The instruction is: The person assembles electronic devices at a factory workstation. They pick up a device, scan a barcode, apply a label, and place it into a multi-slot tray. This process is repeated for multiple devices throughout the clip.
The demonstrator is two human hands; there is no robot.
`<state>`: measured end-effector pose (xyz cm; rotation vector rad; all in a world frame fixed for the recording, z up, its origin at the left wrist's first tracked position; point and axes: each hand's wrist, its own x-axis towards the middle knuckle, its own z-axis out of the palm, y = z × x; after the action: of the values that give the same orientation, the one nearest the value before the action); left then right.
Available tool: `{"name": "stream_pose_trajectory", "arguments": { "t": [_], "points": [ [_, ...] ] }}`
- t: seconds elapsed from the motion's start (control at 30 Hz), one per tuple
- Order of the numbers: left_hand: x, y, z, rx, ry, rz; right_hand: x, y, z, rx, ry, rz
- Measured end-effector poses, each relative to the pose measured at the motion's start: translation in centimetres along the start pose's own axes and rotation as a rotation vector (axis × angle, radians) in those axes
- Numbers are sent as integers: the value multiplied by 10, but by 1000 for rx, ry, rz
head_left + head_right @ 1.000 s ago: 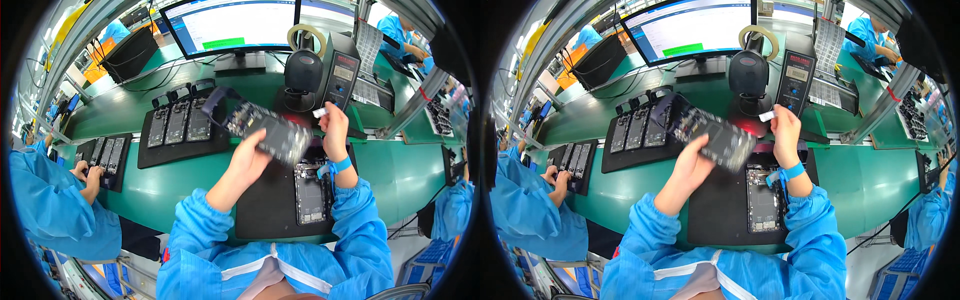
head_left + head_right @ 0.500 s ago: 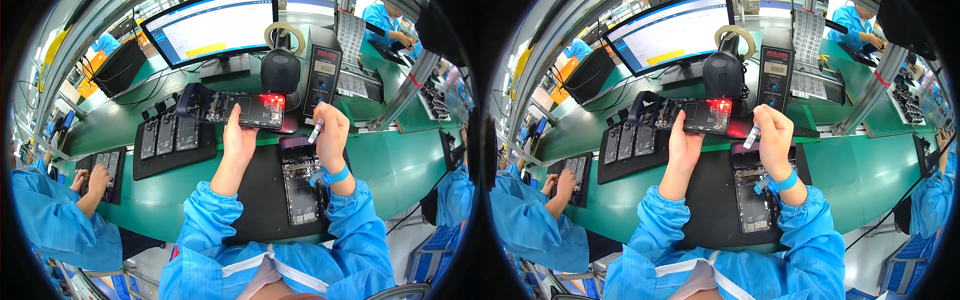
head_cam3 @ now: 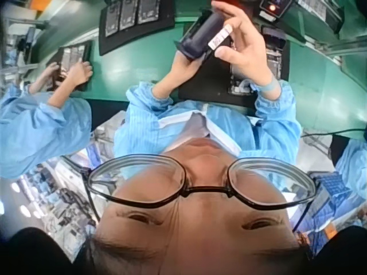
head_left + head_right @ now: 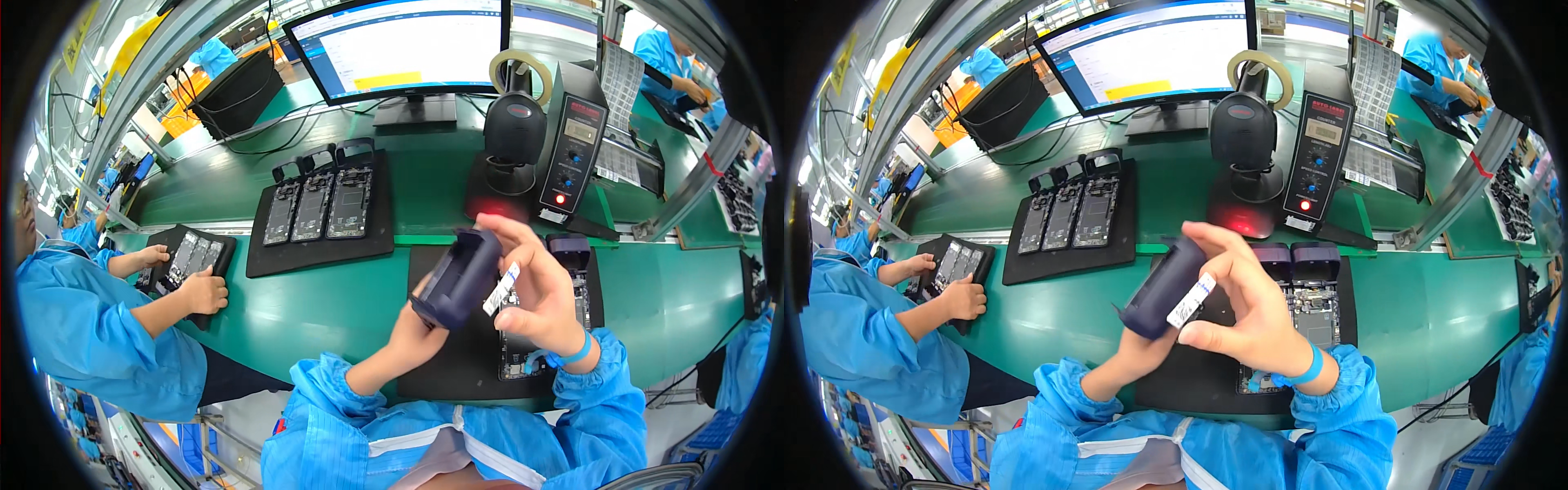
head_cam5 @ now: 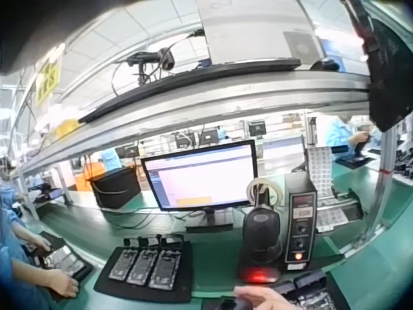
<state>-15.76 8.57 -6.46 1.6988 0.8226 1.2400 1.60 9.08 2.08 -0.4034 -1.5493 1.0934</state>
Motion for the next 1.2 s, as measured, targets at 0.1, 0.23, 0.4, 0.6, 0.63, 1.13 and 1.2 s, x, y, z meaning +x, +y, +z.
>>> {"name": "stream_pose_trajectory", "arguments": {
  "t": [0.1,0.23,0.4,0.6,0.63,1.13,1.2],
  "points": [
    [-3,-9,-3,74,-137,-39,-5,-4,12,8,22,49],
    [-6,-21,0,12,-92,-73,-6,-4,11,23,67,50],
    [-3,-18,2,54,-73,-41,-5,-1,8,44,73,32],
    [-8,-16,6,-132,-37,-150,-7,-7,12,-26,39,41],
    [-8,-15,9,-189,-16,-179,-8,-9,12,-57,31,24],
    [-20,4,-11,-129,1,-290,-1,14,-37,5,501,59],
    [-28,5,-8,-309,36,-303,-7,20,-74,-166,682,138]
  ]
}}
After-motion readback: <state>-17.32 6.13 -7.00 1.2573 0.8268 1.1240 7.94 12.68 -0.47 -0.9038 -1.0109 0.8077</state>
